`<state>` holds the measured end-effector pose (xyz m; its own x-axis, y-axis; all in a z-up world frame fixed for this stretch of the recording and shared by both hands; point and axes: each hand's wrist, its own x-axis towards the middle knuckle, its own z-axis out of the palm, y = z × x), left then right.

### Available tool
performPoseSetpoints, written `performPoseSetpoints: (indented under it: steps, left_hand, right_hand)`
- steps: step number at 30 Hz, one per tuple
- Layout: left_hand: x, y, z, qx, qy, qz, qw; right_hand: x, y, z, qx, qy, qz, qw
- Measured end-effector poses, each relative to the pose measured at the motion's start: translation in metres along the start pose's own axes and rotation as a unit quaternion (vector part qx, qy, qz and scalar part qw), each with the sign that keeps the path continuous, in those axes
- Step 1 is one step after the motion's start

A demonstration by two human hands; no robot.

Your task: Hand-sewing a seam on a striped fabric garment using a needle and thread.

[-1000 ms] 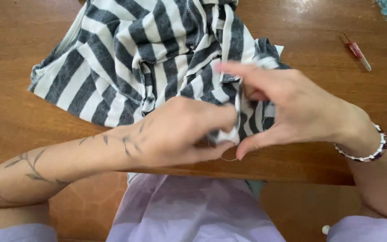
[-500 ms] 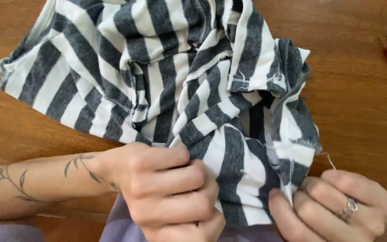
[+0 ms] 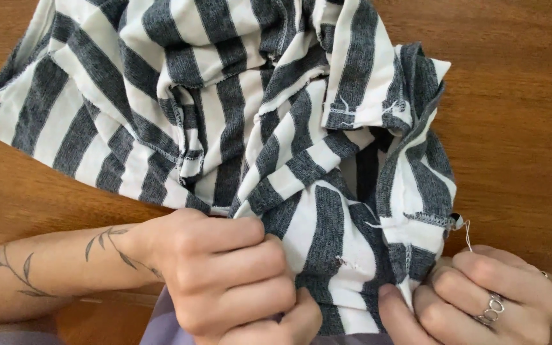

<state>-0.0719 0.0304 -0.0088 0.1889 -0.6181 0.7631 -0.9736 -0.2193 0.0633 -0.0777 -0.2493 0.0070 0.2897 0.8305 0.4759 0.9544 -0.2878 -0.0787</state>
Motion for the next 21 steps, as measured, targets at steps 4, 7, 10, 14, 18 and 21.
performPoseSetpoints:
  steps: [4,7,10,14,18,21]
  left_hand:
    - [0.006,0.003,-0.001,0.008,0.009,-0.036,0.999]
    - [0.006,0.004,0.001,0.024,0.010,-0.042,0.999]
    - [0.008,0.001,0.002,0.037,0.005,-0.030,0.999]
    - [0.013,-0.004,0.002,0.036,0.016,-0.035,0.999]
    - [0.002,-0.004,0.014,-0.026,0.016,-0.098,0.995]
    - [-0.001,-0.007,0.015,-0.142,-0.076,-0.253,0.954]
  right_hand:
    - [0.012,0.007,-0.001,0.001,0.015,-0.059,0.998]
    - [0.018,0.012,0.001,0.000,0.024,-0.106,0.994]
    - [0.022,0.012,0.005,-0.003,0.055,-0.111,0.992]
    - [0.026,0.013,-0.014,0.029,-0.048,-0.105,0.993]
    - [0.015,0.021,0.000,0.061,-0.030,-0.082,0.994]
    - [-0.003,0.031,0.013,0.095,-0.131,0.144,0.976]
